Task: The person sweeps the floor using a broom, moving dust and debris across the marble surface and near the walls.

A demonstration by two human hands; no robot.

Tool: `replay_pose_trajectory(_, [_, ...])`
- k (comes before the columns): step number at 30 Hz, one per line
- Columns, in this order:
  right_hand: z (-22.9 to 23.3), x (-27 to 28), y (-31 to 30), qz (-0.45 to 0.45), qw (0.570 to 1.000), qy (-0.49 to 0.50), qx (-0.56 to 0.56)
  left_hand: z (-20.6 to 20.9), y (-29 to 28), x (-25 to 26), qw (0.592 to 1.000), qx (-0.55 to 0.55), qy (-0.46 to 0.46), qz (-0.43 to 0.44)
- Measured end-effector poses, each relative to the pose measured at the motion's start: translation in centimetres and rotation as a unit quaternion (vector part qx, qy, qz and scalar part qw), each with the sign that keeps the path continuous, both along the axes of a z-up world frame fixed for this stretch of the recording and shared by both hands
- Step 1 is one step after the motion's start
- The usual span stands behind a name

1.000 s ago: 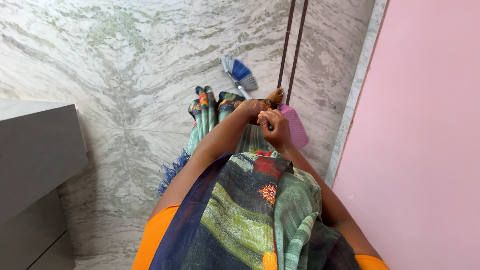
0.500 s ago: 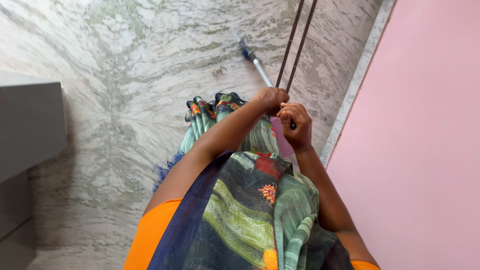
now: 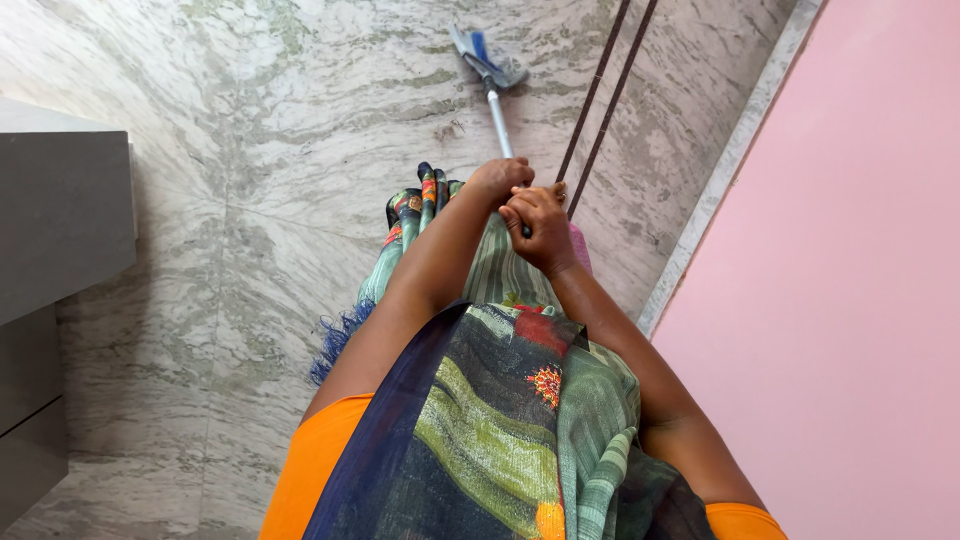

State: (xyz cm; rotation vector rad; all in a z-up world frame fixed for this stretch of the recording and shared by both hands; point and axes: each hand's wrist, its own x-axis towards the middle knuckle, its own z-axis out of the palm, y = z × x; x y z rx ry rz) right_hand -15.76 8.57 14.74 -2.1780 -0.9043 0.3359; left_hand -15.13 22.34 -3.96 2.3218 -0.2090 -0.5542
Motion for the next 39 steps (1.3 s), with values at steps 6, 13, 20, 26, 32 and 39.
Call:
replay_pose_trajectory(6, [-1.2,-2.6,0.1,0.021,0.996,0.083,0.025,1.0,1.1,-5.0,0.999,0.0,0.043,0.006])
replay_pose_trajectory(13, [1.9,-3.8,-1.1,0.029,0.992,0.117,0.042,10.2,1.0,-5.4,0.981,0.1,0.143,-0.081])
replay_pose_trajectory(20, [9.6,-2.9,-5.9,0.008,0.996,0.045,0.072,18.0,-4.1,-3.0,0.994,0.087,0.039,-0.044])
replay_pose_trajectory(26, [7.8,-4.5,-5.8,-0.044,0.999,-0.018,-0.006,10.9,-7.1,-0.9,0.988,0.05,0.014,-0.148])
replay_pose_trajectory(32, [2.1,-6.3,-5.5,-0.057,0.998,-0.016,-0.029,3.0,-8.9,-1.7,0.971,0.051,0.079,-0.22])
replay_pose_trajectory(39, [-0.2,-7.7,-5.7,-0.054,0.998,0.04,0.019,5.7,-7.4,-2.4,0.954,0.107,0.148,-0.237])
